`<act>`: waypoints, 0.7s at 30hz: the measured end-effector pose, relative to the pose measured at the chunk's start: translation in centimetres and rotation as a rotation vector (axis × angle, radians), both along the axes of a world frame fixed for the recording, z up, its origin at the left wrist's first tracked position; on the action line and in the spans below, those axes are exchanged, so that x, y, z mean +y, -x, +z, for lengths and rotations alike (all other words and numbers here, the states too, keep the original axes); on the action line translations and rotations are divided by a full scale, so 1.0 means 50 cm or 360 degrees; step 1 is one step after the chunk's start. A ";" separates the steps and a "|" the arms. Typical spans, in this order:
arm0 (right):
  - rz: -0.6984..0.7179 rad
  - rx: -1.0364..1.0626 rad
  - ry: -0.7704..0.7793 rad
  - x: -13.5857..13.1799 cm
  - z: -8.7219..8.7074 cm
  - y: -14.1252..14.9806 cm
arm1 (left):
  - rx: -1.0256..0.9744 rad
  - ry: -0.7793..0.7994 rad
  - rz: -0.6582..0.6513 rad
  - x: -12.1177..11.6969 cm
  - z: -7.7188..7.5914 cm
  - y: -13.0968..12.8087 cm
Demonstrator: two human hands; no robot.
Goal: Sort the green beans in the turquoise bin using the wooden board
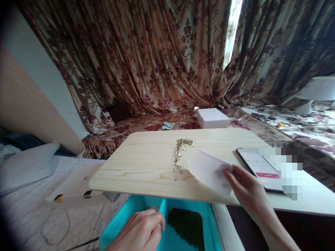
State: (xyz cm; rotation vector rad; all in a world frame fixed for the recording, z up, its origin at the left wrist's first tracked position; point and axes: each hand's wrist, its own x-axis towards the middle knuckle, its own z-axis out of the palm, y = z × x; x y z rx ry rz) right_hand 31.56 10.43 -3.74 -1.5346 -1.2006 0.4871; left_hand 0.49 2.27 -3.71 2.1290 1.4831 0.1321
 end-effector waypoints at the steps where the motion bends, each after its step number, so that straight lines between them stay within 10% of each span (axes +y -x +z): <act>1: 0.0009 0.0080 0.0024 0.000 0.004 0.000 | 0.0005 0.0007 0.0003 0.001 0.000 0.000; 15: 0.0051 0.0232 0.0145 -0.009 0.033 0.017 | -0.0003 0.0058 0.0032 -0.005 0.006 0.001; 21: 0.0066 0.0319 0.0026 0.014 -0.041 0.000 | 0.0003 0.0056 0.0016 -0.002 0.005 0.001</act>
